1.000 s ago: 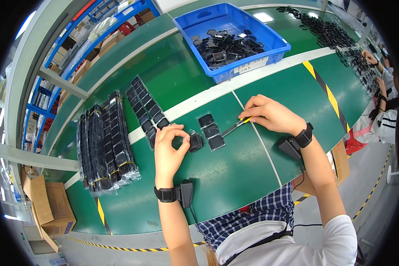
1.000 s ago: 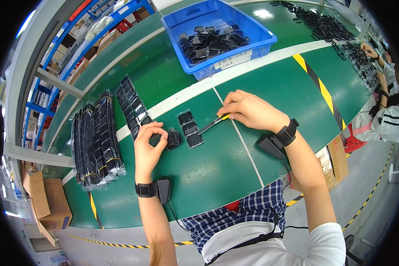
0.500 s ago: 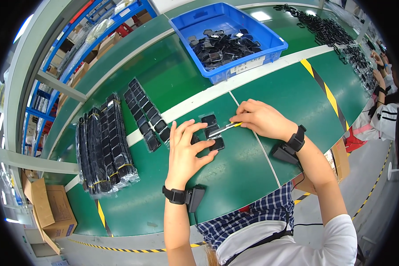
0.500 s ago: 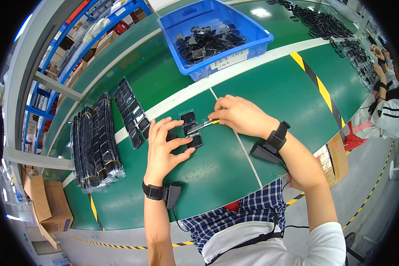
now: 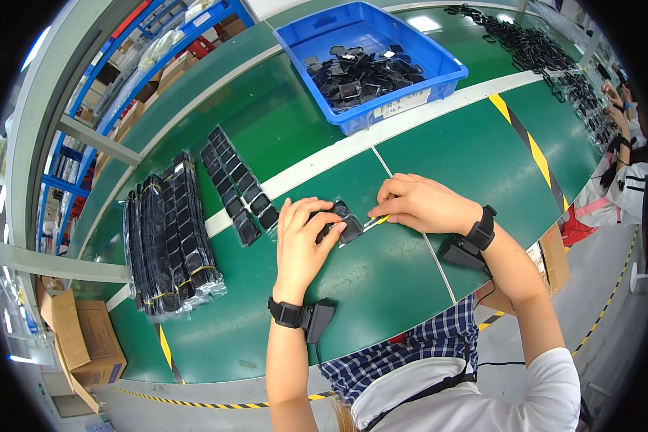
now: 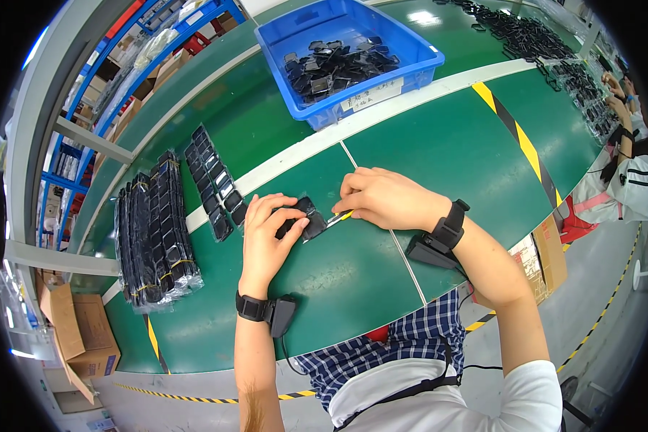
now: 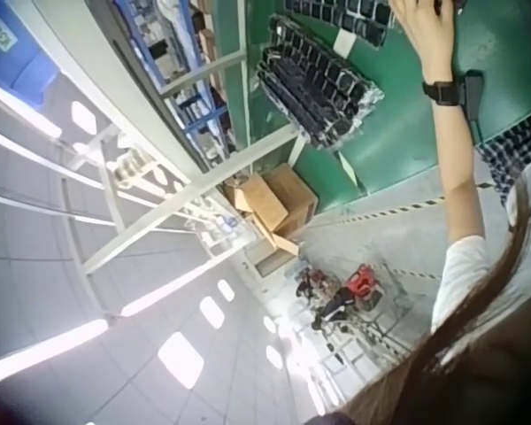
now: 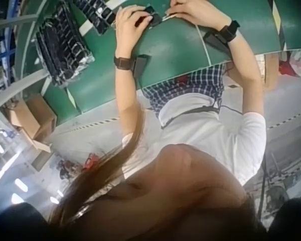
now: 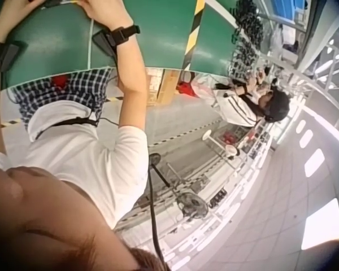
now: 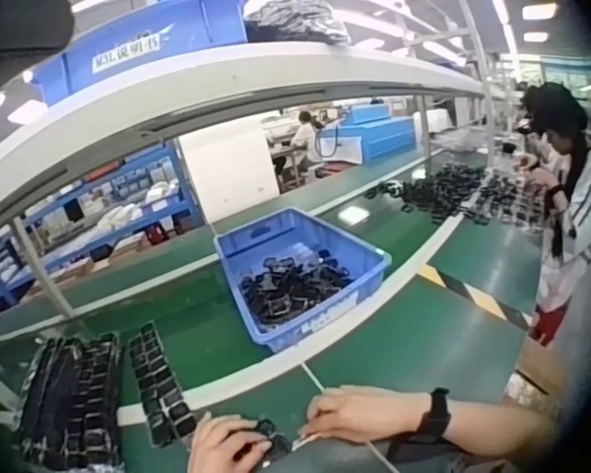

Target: Assembling electronic components by connecting small wires to plastic frames at a factory workbench.

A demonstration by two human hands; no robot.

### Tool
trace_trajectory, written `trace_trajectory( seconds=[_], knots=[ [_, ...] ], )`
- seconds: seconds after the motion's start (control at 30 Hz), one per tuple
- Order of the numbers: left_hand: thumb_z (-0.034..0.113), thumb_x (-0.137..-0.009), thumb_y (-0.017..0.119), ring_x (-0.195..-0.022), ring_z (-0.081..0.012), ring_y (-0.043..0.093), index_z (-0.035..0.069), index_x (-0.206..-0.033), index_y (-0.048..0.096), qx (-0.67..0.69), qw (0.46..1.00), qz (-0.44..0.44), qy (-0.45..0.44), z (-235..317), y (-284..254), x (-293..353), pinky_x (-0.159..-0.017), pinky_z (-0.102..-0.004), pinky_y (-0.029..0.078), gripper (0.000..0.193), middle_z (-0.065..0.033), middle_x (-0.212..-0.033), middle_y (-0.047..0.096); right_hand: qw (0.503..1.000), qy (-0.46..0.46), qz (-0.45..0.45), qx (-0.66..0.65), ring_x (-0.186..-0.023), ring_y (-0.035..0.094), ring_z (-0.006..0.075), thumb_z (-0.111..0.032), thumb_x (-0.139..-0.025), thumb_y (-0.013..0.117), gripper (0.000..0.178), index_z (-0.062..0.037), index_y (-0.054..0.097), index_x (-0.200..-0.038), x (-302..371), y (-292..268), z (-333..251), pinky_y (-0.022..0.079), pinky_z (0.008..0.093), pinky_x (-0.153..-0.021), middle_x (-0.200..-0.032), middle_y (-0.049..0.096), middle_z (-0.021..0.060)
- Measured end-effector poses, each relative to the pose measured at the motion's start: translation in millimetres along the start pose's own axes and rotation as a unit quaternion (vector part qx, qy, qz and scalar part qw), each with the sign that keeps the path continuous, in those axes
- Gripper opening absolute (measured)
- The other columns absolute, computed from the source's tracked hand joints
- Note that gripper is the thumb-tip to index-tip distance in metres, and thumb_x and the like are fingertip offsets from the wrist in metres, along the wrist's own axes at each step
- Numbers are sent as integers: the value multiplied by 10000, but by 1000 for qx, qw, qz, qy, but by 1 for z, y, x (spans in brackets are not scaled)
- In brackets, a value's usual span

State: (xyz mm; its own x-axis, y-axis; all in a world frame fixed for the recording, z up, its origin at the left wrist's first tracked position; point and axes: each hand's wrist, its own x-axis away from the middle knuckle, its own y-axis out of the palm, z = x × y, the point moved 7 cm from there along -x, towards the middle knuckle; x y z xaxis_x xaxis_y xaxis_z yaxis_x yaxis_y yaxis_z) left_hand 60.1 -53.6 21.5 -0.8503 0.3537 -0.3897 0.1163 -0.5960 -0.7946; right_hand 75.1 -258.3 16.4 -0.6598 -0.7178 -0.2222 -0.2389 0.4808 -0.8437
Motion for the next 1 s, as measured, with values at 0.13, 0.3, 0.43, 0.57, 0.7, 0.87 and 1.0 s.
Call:
trace_trajectory(
  seconds=[0.13, 0.3, 0.43, 0.57, 0.7, 0.87, 1.0],
  knots=[
    [168, -842, 838, -1125, -241, 661, 124, -927, 775, 17, 1000, -6, -10, -3, 2, 0, -1199, -566, 338, 115, -8, -1120, 725, 1000, -3, 0, -4, -1057, 618, 224, -129, -882, 755, 281, -172, 776, -1160, 0, 1, 0, 503, 382, -965, -1081, 636, 1],
    [161, -841, 840, -1058, -214, 683, 128, -927, 781, 40, 999, -12, -24, -6, 4, -1, -1199, -566, 336, 109, -4, -1079, 739, 1000, 0, 11, 7, -1072, 608, 223, -129, -898, 742, 265, -174, 774, -1158, -3, 2, -3, 491, 386, -968, -1092, 631, 1],
    [165, -843, 839, -1062, -217, 680, 131, -926, 789, 50, 998, -26, -25, -6, 7, -2, -1200, -563, 335, 102, -7, -1082, 741, 999, -13, 34, 11, -1080, 600, 221, -125, -908, 733, 255, -175, 775, -1155, -7, 7, -4, 480, 385, -970, -1104, 630, 1],
    [172, -846, 838, -1059, -218, 679, 135, -924, 795, 52, 998, -31, -31, -7, 7, -3, -1201, -558, 335, 97, 1, -1083, 740, 999, -19, 43, 4, -1077, 600, 220, -117, -905, 734, 254, -174, 776, -1149, -8, 8, -2, 476, 385, -971, -1107, 632, 4],
    [184, -848, 837, -1062, -216, 677, 136, -924, 794, 48, 998, -35, -33, -6, 6, -4, -1203, -553, 333, 100, 6, -1083, 741, 999, -20, 41, 4, -1046, 613, 217, -113, -892, 752, 264, -193, 785, -1141, -8, 5, -2, 480, 376, -961, -1092, 641, -4],
    [195, -849, 837, -1075, -213, 676, 141, -926, 794, 50, 997, -39, -35, -7, 6, -4, -1207, -549, 329, 103, 12, -1089, 740, 1000, -19, 25, -2, -1027, 618, 213, -111, -883, 765, 252, -192, 796, -1119, -5, 0, 0, 483, 373, -942, -1061, 649, -10],
    [186, -858, 831, -1085, -213, 678, 130, -931, 786, 46, 998, -38, -28, -8, 7, -2, -1208, -548, 329, 102, 10, -1112, 742, 999, -16, 10, -38, -1019, 615, 213, -109, -886, 762, 236, -184, 801, -1106, 1, -9, 5, 484, 374, -928, -1043, 652, -9]
  ],
)
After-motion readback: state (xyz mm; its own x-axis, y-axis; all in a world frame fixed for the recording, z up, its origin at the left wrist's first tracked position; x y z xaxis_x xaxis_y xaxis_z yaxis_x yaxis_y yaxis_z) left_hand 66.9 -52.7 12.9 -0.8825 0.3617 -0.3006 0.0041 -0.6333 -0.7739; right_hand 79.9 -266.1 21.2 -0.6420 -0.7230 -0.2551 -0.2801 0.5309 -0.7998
